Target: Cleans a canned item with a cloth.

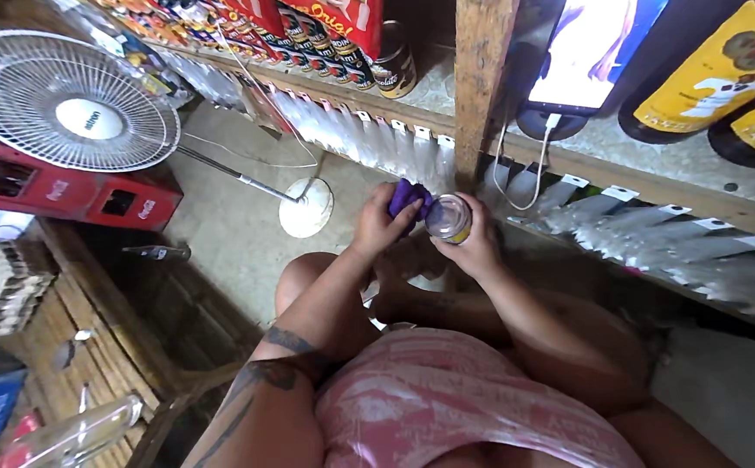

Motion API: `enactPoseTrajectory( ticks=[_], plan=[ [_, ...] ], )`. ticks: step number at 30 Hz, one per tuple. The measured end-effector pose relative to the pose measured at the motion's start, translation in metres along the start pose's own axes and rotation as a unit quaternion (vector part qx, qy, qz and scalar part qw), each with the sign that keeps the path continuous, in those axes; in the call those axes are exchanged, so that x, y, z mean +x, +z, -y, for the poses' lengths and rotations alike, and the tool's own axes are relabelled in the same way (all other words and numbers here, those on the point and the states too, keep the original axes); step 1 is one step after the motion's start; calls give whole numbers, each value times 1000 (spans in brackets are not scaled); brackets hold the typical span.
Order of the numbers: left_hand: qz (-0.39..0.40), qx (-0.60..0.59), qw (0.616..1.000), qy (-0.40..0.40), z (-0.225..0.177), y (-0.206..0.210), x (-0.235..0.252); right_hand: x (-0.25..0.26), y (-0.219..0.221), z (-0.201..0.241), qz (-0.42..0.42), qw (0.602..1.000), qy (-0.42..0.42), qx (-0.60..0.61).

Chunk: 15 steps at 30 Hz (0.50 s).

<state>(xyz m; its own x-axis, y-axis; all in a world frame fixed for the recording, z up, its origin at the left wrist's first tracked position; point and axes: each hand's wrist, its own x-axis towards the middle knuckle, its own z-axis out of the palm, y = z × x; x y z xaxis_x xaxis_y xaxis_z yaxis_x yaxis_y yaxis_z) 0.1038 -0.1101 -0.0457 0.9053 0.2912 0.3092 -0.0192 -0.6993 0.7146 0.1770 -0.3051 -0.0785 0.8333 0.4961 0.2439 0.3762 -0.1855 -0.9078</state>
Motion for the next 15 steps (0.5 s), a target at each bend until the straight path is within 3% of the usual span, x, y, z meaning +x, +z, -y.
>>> enactPoseTrajectory(
  ticks=[4,8,10,15],
  plan=[
    [58,71,994,65,-13,5,-7,4,0,5,65,994,68,-58],
    [136,80,980,120,-19,12,-13,12,0,6,172,963,166,-121],
    [152,99,979,98,-17,11,-10,12,0,9,180,958,183,-124],
    [147,208,967,12,-19,2,-1,6,3,5,112,983,102,-105]
  ],
)
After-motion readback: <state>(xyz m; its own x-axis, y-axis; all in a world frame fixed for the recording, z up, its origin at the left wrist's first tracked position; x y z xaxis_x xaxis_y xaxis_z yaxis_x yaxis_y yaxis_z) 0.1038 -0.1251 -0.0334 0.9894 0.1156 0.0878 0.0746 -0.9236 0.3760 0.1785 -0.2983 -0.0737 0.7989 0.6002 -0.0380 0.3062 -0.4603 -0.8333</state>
